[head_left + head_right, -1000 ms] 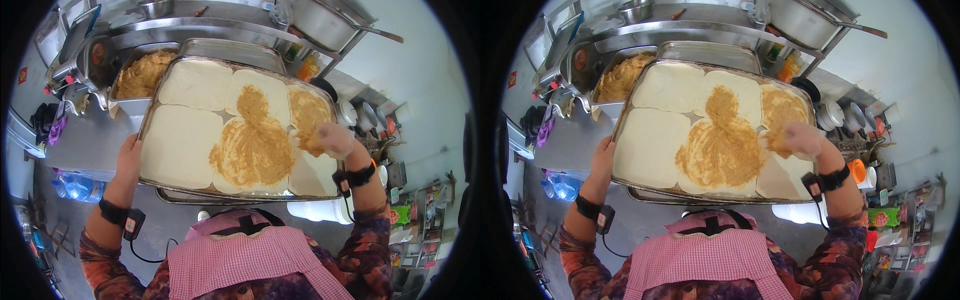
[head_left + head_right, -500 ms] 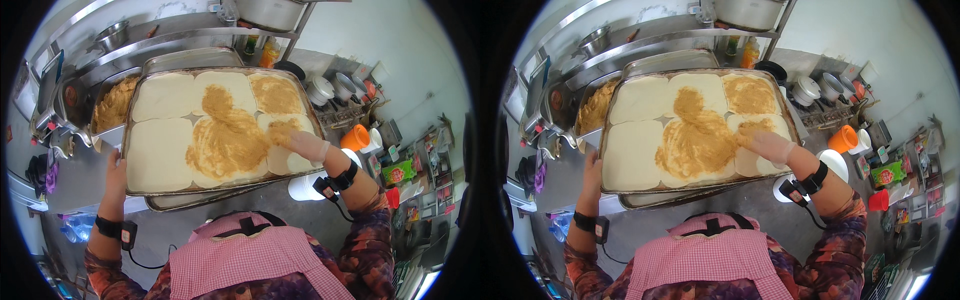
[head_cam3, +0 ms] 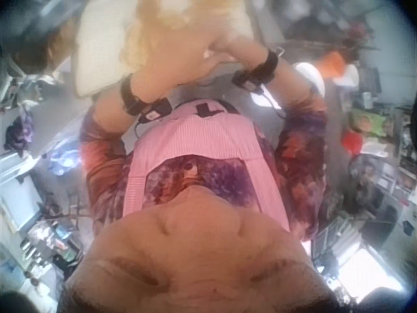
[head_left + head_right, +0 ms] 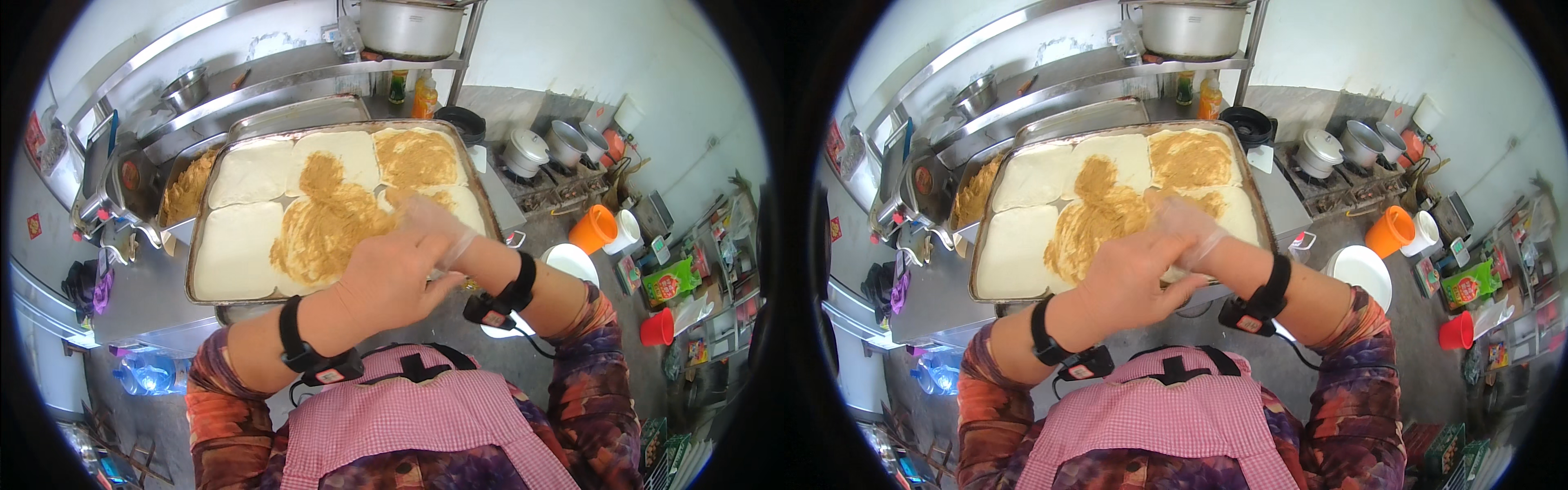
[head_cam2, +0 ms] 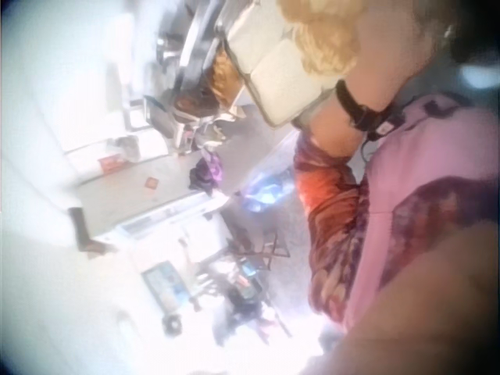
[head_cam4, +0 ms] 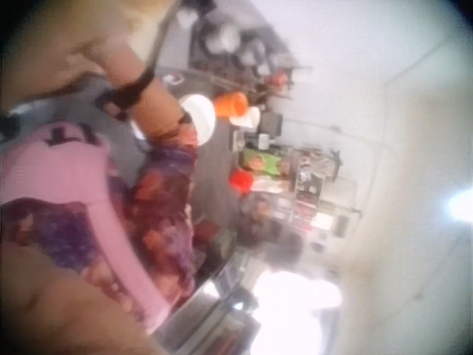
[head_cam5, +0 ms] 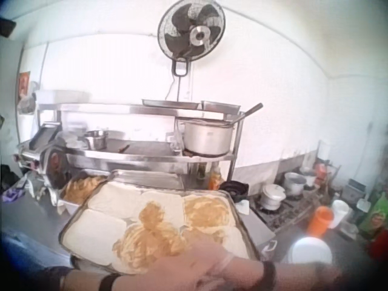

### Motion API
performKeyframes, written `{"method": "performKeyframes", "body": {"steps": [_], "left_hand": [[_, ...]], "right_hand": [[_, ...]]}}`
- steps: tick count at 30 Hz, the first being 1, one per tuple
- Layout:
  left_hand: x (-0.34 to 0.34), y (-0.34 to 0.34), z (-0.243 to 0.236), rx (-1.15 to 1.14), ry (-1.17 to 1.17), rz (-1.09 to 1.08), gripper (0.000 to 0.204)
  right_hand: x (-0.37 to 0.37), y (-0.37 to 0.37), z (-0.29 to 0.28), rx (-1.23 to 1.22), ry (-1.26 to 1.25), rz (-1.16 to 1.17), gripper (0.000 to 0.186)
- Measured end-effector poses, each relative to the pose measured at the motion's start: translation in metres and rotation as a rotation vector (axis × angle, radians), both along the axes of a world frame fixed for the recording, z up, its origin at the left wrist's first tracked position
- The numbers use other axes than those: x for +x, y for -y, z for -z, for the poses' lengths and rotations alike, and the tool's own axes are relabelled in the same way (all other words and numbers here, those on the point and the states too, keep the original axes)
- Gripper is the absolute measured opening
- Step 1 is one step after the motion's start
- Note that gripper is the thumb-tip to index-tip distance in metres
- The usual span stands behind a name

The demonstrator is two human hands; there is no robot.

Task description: The person spreads a brown filling over six square dough pieces on a baking tray, then places the tray into an oven. Later, the person removes a tray of baked pies from the oven and sets it aside.

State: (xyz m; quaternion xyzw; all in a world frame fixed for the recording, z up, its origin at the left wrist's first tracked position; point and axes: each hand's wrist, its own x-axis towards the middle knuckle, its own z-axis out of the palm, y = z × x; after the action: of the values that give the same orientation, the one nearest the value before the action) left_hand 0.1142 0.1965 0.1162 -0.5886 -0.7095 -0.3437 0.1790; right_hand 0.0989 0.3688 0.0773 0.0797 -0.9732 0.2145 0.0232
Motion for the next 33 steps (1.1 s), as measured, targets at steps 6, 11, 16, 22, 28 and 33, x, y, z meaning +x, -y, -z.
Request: {"method": "performKeyframes", "body": {"steps": [6,11,16,22,28,33], "left_hand": [[0.011,-0.041,0.026,0.006,0.161,0.055,0.009],[0.028,-0.069,0.030,0.023,0.424,0.209,0.007],[0.021,-0.055,0.032,-0.129,0.976,0.163,0.012],[-0.025,0.044,0.060,-0.064,0.616,-0.284,0.010],[-0.051,0.132,0.088,-0.116,0.343,-0.532,0.006],[-0.073,0.172,0.099,-0.028,0.378,-0.489,0.007]], "right_hand": [[0.025,-0.024,0.039,0.062,-0.223,0.023,0.048],[0.021,-0.031,0.041,-0.088,-0.435,-0.074,0.055],[0.007,-0.064,0.037,-0.216,-0.035,-0.120,0.043],[-0.011,-0.097,0.044,-0.239,-0.119,-0.232,0.032],[-0.068,-0.061,0.043,0.422,0.049,0.024,0.026],[-0.065,-0.032,0.051,0.304,-0.113,-0.272,0.021]]}}
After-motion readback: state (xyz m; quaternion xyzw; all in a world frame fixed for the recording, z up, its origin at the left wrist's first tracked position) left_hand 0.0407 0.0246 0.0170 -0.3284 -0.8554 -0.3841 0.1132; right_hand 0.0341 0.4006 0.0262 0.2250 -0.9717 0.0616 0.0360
